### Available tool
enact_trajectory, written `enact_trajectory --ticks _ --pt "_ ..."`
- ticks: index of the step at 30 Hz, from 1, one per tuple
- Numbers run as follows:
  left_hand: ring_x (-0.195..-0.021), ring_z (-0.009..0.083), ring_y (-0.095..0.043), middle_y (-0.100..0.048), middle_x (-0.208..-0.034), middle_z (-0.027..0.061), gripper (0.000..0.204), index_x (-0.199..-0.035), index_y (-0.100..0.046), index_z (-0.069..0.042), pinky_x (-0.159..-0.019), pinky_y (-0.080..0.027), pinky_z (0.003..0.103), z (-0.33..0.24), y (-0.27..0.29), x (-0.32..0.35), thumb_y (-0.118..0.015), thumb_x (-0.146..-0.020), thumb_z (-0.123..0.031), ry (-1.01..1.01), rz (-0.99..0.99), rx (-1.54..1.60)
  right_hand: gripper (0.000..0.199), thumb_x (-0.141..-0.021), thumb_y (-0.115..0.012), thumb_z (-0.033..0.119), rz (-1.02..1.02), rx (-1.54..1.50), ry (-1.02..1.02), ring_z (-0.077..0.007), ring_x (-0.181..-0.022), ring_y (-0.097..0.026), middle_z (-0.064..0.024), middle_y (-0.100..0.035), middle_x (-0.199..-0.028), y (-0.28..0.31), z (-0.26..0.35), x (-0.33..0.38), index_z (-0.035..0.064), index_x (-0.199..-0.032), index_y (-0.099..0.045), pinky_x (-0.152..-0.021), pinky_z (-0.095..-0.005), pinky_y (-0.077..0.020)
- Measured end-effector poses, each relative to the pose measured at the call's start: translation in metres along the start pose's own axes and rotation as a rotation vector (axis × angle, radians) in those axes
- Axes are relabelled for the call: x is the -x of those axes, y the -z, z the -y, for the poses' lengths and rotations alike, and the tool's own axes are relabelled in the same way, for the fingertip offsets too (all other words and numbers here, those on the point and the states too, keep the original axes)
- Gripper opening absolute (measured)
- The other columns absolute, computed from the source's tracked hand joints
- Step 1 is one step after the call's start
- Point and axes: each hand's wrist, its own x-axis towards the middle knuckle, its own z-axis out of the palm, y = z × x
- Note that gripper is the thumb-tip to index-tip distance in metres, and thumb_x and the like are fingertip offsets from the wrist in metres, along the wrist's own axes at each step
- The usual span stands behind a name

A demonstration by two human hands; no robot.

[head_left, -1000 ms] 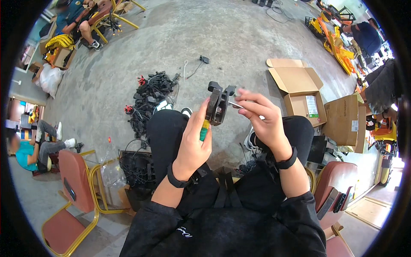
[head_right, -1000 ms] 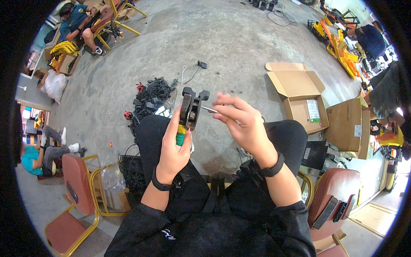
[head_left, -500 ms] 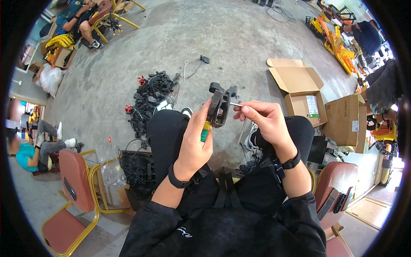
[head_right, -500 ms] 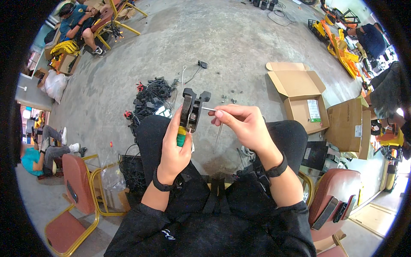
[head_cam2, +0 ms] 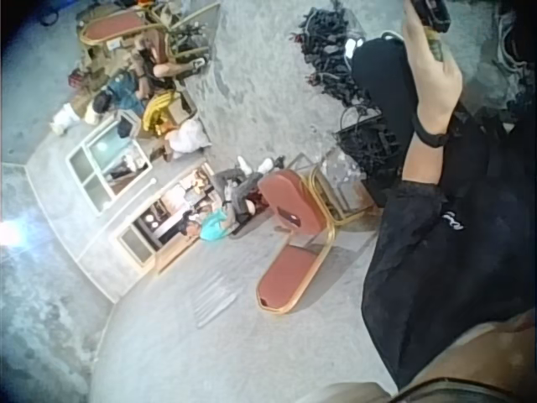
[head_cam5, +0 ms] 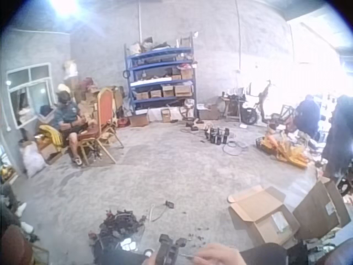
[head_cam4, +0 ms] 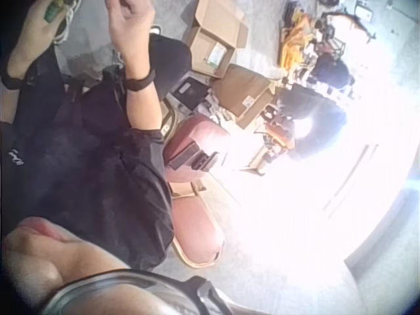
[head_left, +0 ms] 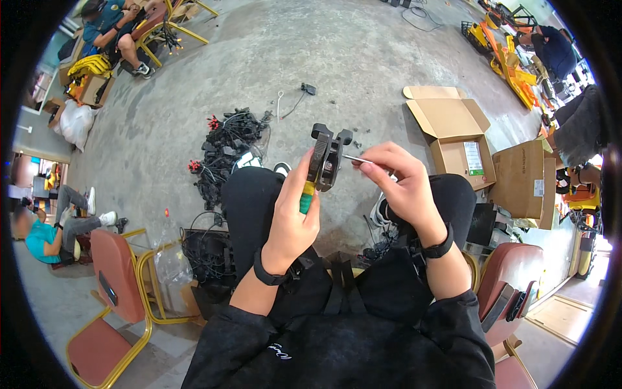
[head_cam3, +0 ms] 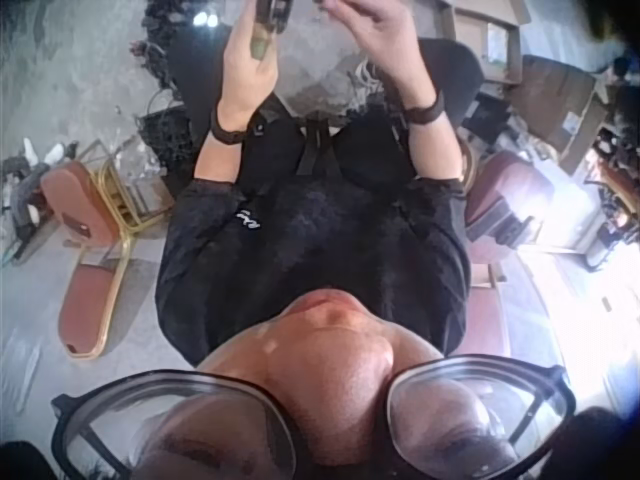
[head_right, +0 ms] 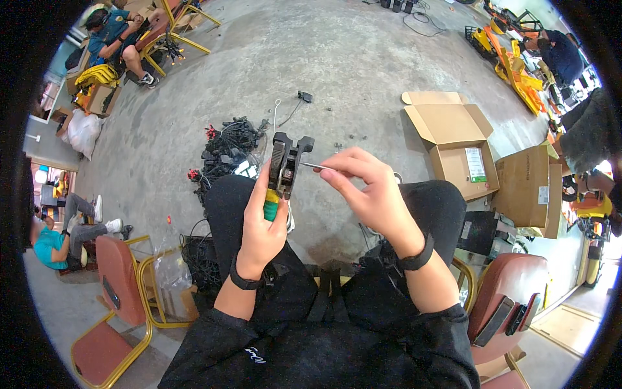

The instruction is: The person sits on the floor and uses a screwdriver to tighten screws on a small black electronic component. They manipulate the device with both hands, adjusting its position and using the tool to secure parts.

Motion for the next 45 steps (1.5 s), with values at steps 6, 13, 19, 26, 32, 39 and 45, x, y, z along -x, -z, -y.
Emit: enact_trajectory --ticks 6,13,19,26,32,39,45 --pt "-0.114 0.0179 -0.055 -0.054 -0.134 0.0152 0.063 -0.148 -0.033 0.001 -0.095 -0.043 0.029 0.004 -0.001 0.001 -0.054 -0.089 0.009 -0.003 -0.018 -0.018 0.020 -0.079 -0.074 0.003 -0.133 0.186 0.186 -0.0248 -0.097 -0.065 -0.0119 -0.061 -0.112 -0.008 0.003 -0.001 0.0068 -0.099 -0.072 -0.082 -0.0317 -0.0535" --pt "-0.110 0.0139 -0.055 -0.052 -0.133 0.0121 0.063 -0.150 -0.028 0.000 -0.093 -0.047 0.028 0.011 0.001 0.004 -0.050 -0.092 0.011 0.078 0.046 0.123 0.029 -0.074 -0.075 -0.001 -0.150 0.452 0.379 -0.0305 -0.110 -0.062 -0.0133 -0.060 -0.116 -0.007 0.006 -0.002 0.0083 -0.101 -0.072 -0.090 -0.0381 -0.0535" --pt "-0.111 0.0141 -0.055 -0.052 -0.134 0.0122 0.063 -0.149 -0.028 0.001 -0.093 -0.047 0.029 0.008 0.002 0.002 -0.050 -0.092 0.011 0.081 0.055 0.097 0.032 -0.070 -0.076 0.001 -0.173 0.565 0.465 -0.0307 -0.110 -0.062 -0.0128 -0.060 -0.118 -0.005 0.005 -0.003 0.0087 -0.101 -0.072 -0.086 -0.0382 -0.0537" --pt "-0.123 0.0231 -0.053 -0.049 -0.140 0.0193 0.064 -0.147 -0.033 0.002 -0.103 -0.040 0.032 -0.001 0.006 -0.001 -0.055 -0.088 0.010 0.008 0.031 0.031 0.018 -0.081 -0.073 0.006 -0.101 0.312 0.247 -0.0262 -0.088 -0.068 -0.0116 -0.067 -0.099 -0.009 0.003 -0.002 0.0046 -0.099 -0.071 -0.076 -0.0334 -0.0547" --pt "-0.130 0.0326 -0.050 -0.049 -0.140 0.0224 0.063 -0.144 -0.037 0.003 -0.106 -0.038 0.036 -0.006 0.006 -0.002 -0.055 -0.084 0.011 -0.033 0.016 -0.033 0.029 -0.101 -0.052 0.021 0.178 -0.453 -0.274 -0.0173 -0.070 -0.068 -0.0077 -0.067 -0.078 -0.006 0.006 0.002 -0.0029 -0.103 -0.067 -0.065 -0.0275 -0.0526" --pt "-0.100 0.0384 -0.058 -0.055 -0.114 0.0211 0.074 -0.145 -0.039 -0.005 -0.089 -0.046 0.038 -0.008 0.003 -0.002 -0.053 -0.076 0.019 -0.139 -0.029 -0.098 0.040 -0.105 -0.040 0.030 0.389 -1.072 -0.556 -0.0205 -0.047 -0.061 -0.0073 -0.057 -0.066 0.007 0.003 0.000 -0.0058 -0.109 -0.058 -0.045 -0.0277 -0.0485" --pt "-0.122 0.0262 -0.054 -0.051 -0.137 0.0183 0.063 -0.146 -0.035 0.001 -0.101 -0.043 0.036 -0.001 0.001 0.001 -0.054 -0.087 0.011 -0.075 0.004 0.002 0.036 -0.105 -0.041 0.027 0.349 -0.943 -0.561 -0.0188 -0.054 -0.063 -0.0052 -0.057 -0.067 0.004 0.007 0.000 -0.0027 -0.102 -0.060 -0.048 -0.0259 -0.0493"
